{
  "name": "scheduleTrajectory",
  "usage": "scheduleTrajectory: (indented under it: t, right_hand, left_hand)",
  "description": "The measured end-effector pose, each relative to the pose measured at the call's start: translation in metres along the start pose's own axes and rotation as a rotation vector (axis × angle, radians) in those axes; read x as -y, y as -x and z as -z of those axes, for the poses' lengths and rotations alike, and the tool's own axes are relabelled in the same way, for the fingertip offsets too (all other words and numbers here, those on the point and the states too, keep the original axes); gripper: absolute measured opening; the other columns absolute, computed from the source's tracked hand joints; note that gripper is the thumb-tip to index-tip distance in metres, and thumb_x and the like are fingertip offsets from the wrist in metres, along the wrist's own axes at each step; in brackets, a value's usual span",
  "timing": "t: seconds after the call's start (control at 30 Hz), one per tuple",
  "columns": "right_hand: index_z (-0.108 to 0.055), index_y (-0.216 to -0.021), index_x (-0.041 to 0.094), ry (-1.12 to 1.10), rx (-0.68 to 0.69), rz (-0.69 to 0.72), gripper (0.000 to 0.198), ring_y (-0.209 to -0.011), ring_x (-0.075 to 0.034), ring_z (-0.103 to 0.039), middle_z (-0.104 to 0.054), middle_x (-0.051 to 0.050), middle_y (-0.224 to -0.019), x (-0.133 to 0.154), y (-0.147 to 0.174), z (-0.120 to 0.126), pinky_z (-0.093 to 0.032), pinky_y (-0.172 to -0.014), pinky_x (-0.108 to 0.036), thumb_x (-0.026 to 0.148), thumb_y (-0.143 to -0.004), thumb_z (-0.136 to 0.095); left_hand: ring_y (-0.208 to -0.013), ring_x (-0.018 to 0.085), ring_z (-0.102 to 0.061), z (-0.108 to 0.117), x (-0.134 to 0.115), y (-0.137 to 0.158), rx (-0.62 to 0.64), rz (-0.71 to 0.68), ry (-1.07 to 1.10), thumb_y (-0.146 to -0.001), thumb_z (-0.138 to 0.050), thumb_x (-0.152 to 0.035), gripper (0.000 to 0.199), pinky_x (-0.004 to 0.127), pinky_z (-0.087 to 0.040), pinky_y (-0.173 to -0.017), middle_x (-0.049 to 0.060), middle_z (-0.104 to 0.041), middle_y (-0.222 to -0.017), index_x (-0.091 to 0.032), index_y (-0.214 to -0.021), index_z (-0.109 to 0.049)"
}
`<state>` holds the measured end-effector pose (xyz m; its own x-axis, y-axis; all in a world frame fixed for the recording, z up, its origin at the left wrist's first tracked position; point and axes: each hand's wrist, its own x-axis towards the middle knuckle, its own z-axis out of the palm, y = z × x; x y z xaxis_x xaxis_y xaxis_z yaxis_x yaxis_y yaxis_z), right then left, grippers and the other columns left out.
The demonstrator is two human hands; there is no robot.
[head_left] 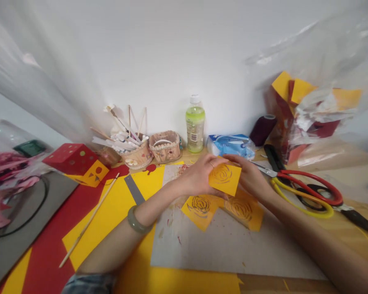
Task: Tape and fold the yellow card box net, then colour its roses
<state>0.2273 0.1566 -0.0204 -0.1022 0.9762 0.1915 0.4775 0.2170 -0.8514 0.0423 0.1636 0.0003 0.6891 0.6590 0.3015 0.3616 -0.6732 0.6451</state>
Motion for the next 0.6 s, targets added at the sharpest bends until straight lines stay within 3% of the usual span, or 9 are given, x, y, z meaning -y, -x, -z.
scheduleTrajectory:
  t: [0.1,0.2,0.3,0.43,0.6]
  right_hand:
    - [-0.057,-0.101,0.022,0.020,-0.137,0.007,0.027,-0.100,-0.026,-0.054,-0.061,-0.009,-0.106,0.007,0.000,0.007,-0.041,-0.088,-0.042,0.038,-0.083,-0.044]
    - [-0.060,-0.091,0.021,-0.020,-0.103,0.012,0.035,-0.083,-0.022,-0.058,-0.064,-0.008,-0.084,0.015,0.001,0.021,-0.045,-0.079,-0.037,0.046,-0.086,-0.037]
    - [-0.062,-0.081,0.020,0.061,0.193,0.003,0.033,-0.073,-0.019,-0.058,-0.063,-0.005,-0.077,0.017,0.000,0.044,-0.045,-0.069,-0.032,0.047,-0.082,-0.044]
    - [-0.063,-0.083,0.023,0.268,0.610,0.008,0.014,-0.075,-0.018,-0.057,-0.062,-0.003,-0.084,0.008,0.005,0.080,-0.044,-0.066,-0.029,0.030,-0.072,-0.058]
    - [-0.062,-0.097,0.027,0.283,0.812,0.060,0.036,-0.088,-0.019,-0.052,-0.054,-0.003,-0.099,-0.004,0.020,0.090,-0.042,-0.075,-0.029,0.011,-0.065,-0.056]
  left_hand:
    - [-0.107,0.029,-0.045,0.000,-0.003,0.000,-0.009,-0.009,-0.062,-0.050,-0.078,-0.052,0.087,0.043,-0.038,-0.094,0.008,-0.045,-0.113,-0.029,-0.126,-0.043]
    - [-0.107,0.028,-0.044,0.001,-0.001,-0.001,0.004,-0.014,-0.076,-0.051,-0.078,-0.052,0.087,0.042,-0.038,-0.094,0.008,-0.044,-0.112,-0.027,-0.127,-0.042]
    - [-0.110,0.027,-0.043,0.002,0.002,0.000,0.025,-0.023,-0.072,-0.052,-0.079,-0.047,0.088,0.041,-0.036,-0.096,0.007,-0.043,-0.115,-0.027,-0.128,-0.040]
    - [-0.112,0.028,-0.042,0.004,0.008,0.001,0.054,0.026,-0.059,-0.053,-0.079,-0.042,0.087,0.046,-0.034,-0.097,0.005,-0.041,-0.119,-0.033,-0.129,-0.037]
    - [-0.114,0.028,-0.041,0.005,0.008,0.000,0.053,0.066,-0.024,-0.055,-0.078,-0.040,0.087,0.046,-0.033,-0.098,0.006,-0.040,-0.124,-0.032,-0.130,-0.036]
